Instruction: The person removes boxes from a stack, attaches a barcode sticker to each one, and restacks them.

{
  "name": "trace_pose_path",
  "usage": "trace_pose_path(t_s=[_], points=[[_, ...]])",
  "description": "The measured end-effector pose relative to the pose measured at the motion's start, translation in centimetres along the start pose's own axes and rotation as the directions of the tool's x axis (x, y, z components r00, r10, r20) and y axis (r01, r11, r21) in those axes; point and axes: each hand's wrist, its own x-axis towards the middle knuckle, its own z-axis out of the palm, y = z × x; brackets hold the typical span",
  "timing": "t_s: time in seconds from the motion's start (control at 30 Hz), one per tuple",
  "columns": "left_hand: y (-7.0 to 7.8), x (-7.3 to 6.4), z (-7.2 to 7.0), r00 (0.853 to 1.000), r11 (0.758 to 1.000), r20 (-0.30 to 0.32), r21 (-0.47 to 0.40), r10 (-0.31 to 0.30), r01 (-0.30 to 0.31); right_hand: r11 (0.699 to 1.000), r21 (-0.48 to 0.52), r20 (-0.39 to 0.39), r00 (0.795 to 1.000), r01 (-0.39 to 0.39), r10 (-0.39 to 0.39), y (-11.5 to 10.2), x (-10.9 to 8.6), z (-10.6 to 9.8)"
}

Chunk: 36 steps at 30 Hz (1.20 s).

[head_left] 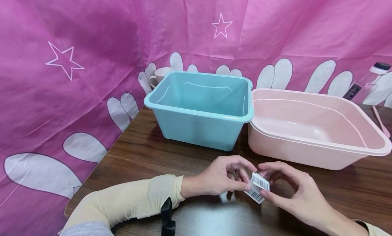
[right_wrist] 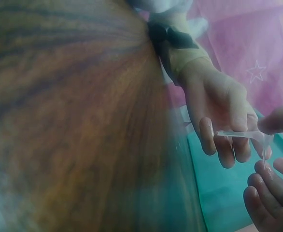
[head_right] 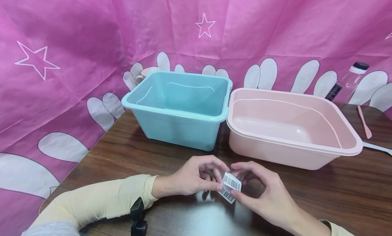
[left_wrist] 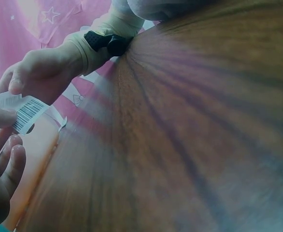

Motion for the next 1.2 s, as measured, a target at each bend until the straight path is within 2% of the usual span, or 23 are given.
trace_pose_path(t_s=[0.27,0.53,0.7,1.03,1.2], points=[[-0.07,0.05,-0.02,1.0,1.0,-0.005,-0.01,-0.005,0.004,1.0,-0.003,-0.034,0.999,-0.017,0.017,0.06,0.08,-0.01],[-0.09,0.0,-0.14,1.0,1.0,0.008,0.003,-0.009,0.009,0.998,-0.004,-0.131,0.99,0.06,-0.06,0.06,0.22,0.14],[-0.06,-0.03,-0.1,1.0,1.0,0.006,-0.002,-0.011,0.011,1.0,-0.029,-0.156,0.988,-0.002,-0.003,-0.06,0.13,-0.04],[-0.12,0.02,-0.1,1.0,0.998,-0.005,-0.059,-0.026,0.026,0.997,-0.06,-0.217,0.976,-0.05,0.036,-0.24,0.04,-0.08],[-0.19,0.02,-0.14,0.999,0.998,-0.003,-0.05,-0.034,0.034,0.997,-0.061,-0.252,0.967,-0.054,0.037,-0.15,0.08,-0.17]])
